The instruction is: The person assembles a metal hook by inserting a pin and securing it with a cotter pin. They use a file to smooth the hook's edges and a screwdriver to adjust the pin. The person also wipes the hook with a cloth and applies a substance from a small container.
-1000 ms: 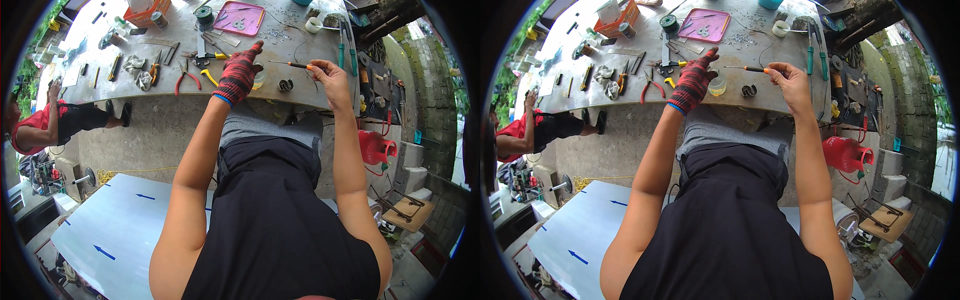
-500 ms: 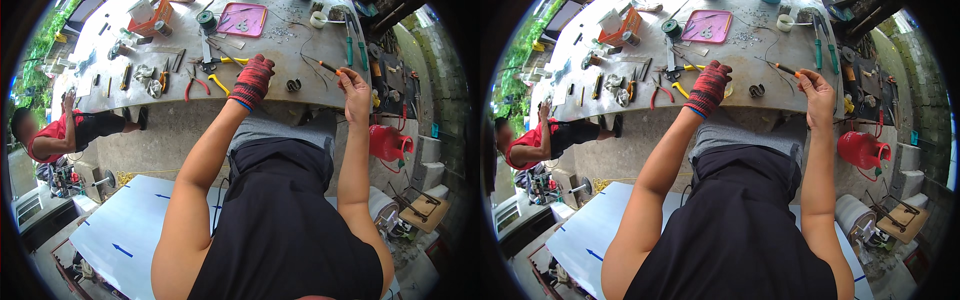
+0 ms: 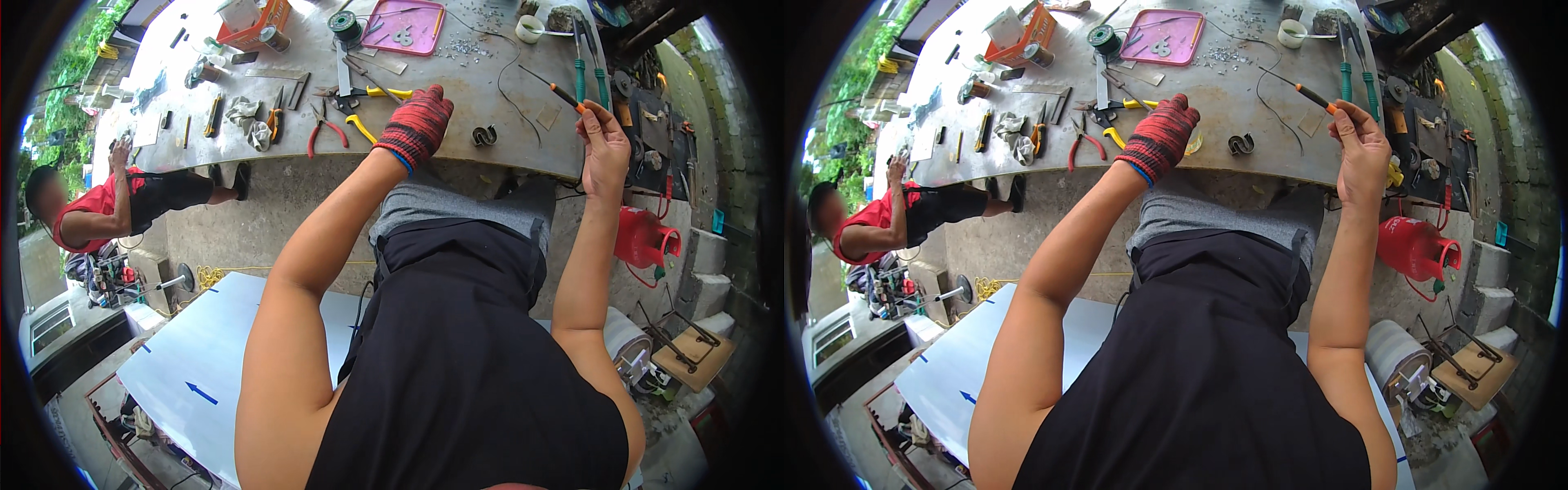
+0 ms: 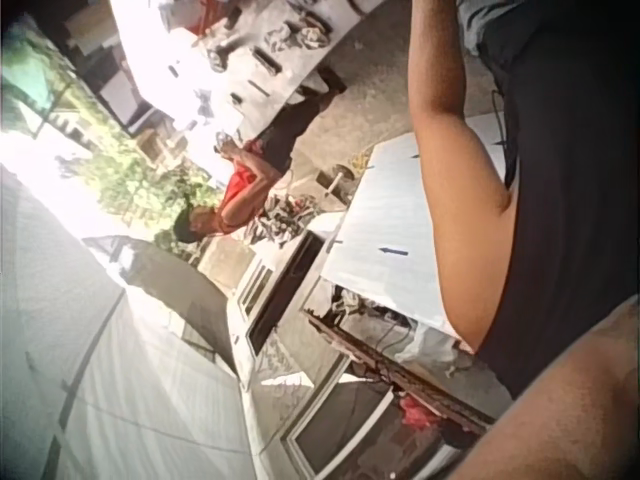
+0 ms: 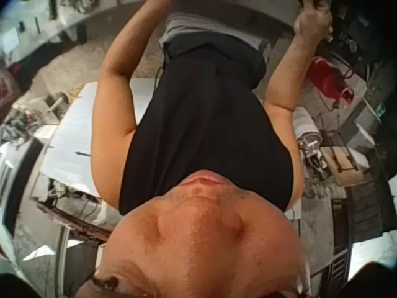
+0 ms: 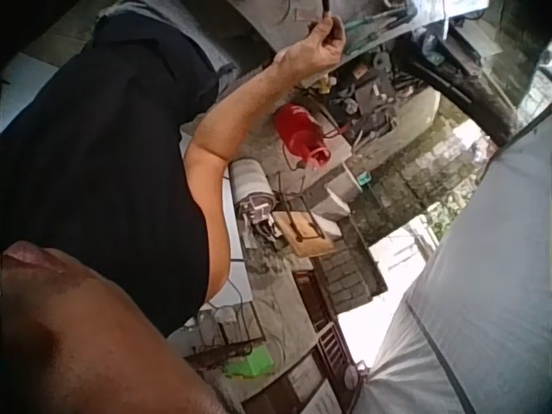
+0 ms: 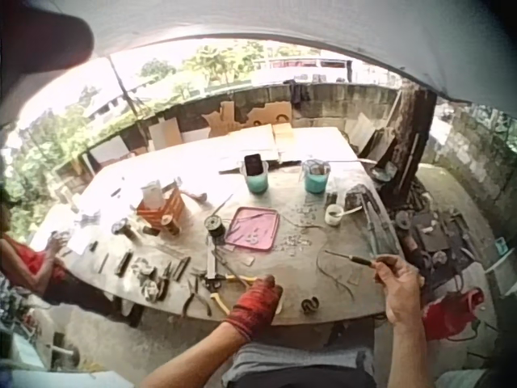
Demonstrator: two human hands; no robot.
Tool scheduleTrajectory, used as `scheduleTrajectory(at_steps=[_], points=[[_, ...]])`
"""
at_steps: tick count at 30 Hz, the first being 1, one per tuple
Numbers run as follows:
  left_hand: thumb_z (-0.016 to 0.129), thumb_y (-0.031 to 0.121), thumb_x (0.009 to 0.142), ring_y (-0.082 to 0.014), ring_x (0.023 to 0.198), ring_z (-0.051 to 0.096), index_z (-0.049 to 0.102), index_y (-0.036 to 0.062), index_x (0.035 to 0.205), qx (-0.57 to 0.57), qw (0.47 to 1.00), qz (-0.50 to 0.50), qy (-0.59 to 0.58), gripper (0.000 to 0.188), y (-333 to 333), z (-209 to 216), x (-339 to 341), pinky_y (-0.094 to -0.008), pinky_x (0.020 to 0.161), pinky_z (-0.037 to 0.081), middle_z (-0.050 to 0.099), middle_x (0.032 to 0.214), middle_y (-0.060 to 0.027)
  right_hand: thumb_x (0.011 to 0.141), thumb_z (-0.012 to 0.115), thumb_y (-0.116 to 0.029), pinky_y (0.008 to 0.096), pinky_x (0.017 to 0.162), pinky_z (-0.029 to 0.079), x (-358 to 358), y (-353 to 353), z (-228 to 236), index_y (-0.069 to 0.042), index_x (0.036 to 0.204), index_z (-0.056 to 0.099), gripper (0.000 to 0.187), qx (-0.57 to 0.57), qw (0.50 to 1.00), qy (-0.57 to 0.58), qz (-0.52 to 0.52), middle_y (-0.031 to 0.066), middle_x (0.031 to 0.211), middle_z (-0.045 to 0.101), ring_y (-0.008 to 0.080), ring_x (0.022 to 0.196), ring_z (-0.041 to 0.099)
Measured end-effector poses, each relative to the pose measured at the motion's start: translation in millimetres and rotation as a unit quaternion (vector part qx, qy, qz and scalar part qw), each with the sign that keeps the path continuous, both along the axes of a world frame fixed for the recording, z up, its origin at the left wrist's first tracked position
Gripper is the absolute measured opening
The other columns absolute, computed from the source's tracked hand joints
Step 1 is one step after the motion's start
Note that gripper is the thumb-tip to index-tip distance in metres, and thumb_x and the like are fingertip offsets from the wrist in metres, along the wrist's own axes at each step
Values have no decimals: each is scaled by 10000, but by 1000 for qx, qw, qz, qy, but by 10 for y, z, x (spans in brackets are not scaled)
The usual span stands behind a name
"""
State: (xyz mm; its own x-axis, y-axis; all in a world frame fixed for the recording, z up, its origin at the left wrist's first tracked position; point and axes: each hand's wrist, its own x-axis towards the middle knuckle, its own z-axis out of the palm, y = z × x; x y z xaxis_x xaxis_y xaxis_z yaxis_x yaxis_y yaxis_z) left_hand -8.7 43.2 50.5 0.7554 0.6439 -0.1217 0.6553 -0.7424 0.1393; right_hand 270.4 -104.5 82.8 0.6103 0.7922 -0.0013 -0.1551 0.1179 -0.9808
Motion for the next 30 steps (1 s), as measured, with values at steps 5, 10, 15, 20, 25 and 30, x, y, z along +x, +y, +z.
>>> scheduleTrajectory(at_steps=[5, 10, 15, 20, 25, 30], points=[[625, 15, 875, -379, 1091, 617, 634, 111, 1245, -5, 1000, 22, -15, 382, 15, -5, -22, -473, 929, 544, 596, 1163, -163, 964, 737, -88, 219, 776, 506, -121, -34, -20, 4, 1148, 720, 206, 23, 1000, 16, -6, 58, 1037, 746, 85, 825, 644], [728, 68, 853, -354, 1064, 654, 567, 147, 1374, -33, 962, 46, -265, 551, -29, -189, -149, -451, 884, 553, 654, 1152, -135, 955, 746, -82, 236, 780, 508, -232, -120, 1, 17, 1136, 725, 207, 15, 1000, 14, -10, 36, 982, 733, 89, 817, 640], [837, 137, 814, -273, 1114, 682, 586, 100, 1282, -176, 852, 160, -466, 532, -58, -434, -212, -380, 935, 533, 710, 1208, -101, 966, 736, -89, 202, 790, 489, -268, -241, -22, -13, 1175, 708, 224, -1, 1000, 8, -13, 17, 1014, 726, 71, 840, 641], [709, 72, 944, -202, 1177, 635, 546, 67, 1272, -206, 805, 154, -535, 366, -217, -738, -162, -354, 1049, 471, 702, 1223, -80, 968, 732, -85, 204, 799, 493, -288, -268, 14, -5, 1177, 705, 226, -12, 1000, 5, -15, 20, 1026, 726, 74, 843, 642], [709, 75, 926, -226, 1094, 651, 569, 72, 1239, -191, 782, 163, -570, 343, -180, -833, -53, -360, 991, 491, 703, 1156, -86, 959, 743, -85, 228, 783, 511, -259, -236, -39, 10, 1153, 721, 217, -9, 1000, 3, -23, 40, 1019, 733, 89, 829, 641], [722, 61, 895, -248, 1037, 664, 606, 91, 1182, -132, 790, 177, -573, 311, -43, -892, 14, -375, 930, 509, 703, 1088, -90, 971, 725, -74, 231, 802, 518, -245, -191, -89, 13, 1178, 711, 225, -5, 1000, 3, -7, 55, 1049, 733, 100, 845, 648]])
